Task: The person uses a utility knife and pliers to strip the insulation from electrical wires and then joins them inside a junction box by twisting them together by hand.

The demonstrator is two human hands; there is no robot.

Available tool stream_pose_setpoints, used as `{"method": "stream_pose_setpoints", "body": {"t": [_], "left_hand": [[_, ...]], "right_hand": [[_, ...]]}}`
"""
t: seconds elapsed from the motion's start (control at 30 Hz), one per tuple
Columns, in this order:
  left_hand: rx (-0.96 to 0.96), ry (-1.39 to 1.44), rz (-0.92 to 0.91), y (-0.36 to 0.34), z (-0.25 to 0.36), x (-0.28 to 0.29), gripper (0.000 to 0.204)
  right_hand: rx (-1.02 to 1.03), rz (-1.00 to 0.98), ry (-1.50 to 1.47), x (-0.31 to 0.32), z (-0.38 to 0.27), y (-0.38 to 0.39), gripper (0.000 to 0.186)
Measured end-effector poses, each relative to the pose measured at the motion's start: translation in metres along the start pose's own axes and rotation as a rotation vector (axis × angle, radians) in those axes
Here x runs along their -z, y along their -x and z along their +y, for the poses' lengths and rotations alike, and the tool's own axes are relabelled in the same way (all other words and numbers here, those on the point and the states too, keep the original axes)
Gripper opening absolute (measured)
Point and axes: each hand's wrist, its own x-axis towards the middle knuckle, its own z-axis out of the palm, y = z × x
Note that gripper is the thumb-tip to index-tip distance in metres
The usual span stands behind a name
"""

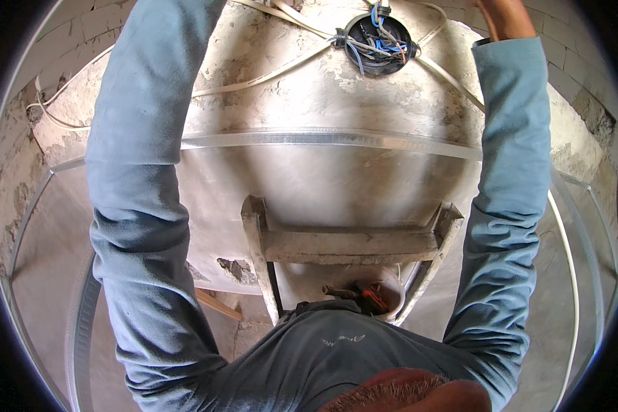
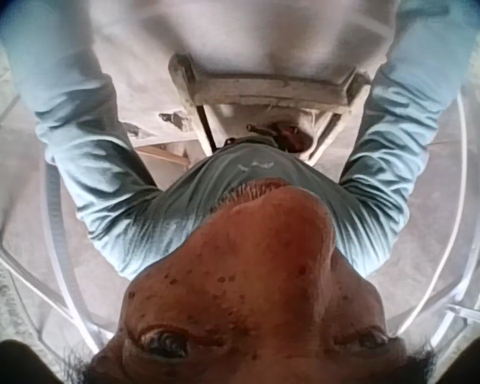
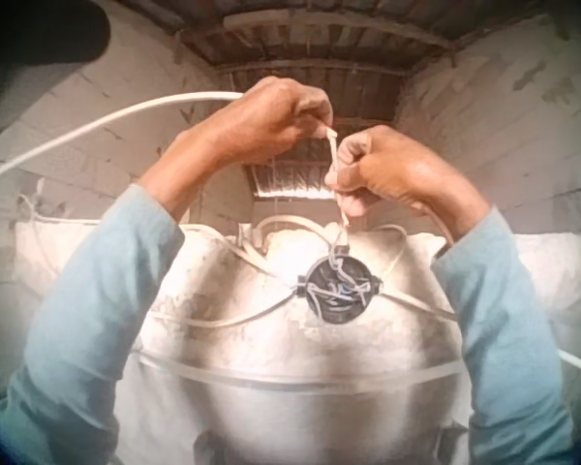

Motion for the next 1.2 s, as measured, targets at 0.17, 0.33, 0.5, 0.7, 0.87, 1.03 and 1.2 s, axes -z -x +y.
{"method": "stream_pose_setpoints", "body": {"t": [0.17,0.33,0.5,0.7,0.87,1.03,1.2], "left_hand": [[-0.019,-0.179,-0.192,0.003,0.008,0.011,0.017],[-0.043,-0.178,-0.204,0.002,0.011,-0.012,0.016],[-0.007,-0.155,-0.251,0.003,0.001,-0.018,0.016],[0.016,-0.060,-0.222,0.007,0.003,-0.020,0.015],[0.025,0.027,-0.175,0.012,0.021,-0.017,0.013],[0.016,-0.049,-0.191,0.009,0.028,-0.018,0.013],[-0.013,0.014,-0.145,0.010,0.022,-0.033,0.012]], "right_hand": [[0.066,-0.061,-0.029,-0.015,0.016,-0.012,0.022],[-0.018,-0.002,0.008,-0.010,0.037,-0.009,0.021],[-0.022,0.056,0.146,-0.019,0.035,-0.007,0.022],[0.062,0.023,0.114,-0.021,0.041,-0.003,0.022],[0.140,0.074,0.037,-0.027,0.054,0.004,0.023],[0.207,0.197,0.127,-0.034,0.057,0.012,0.024],[0.214,0.194,-0.159,-0.041,0.070,0.021,0.024]]}}
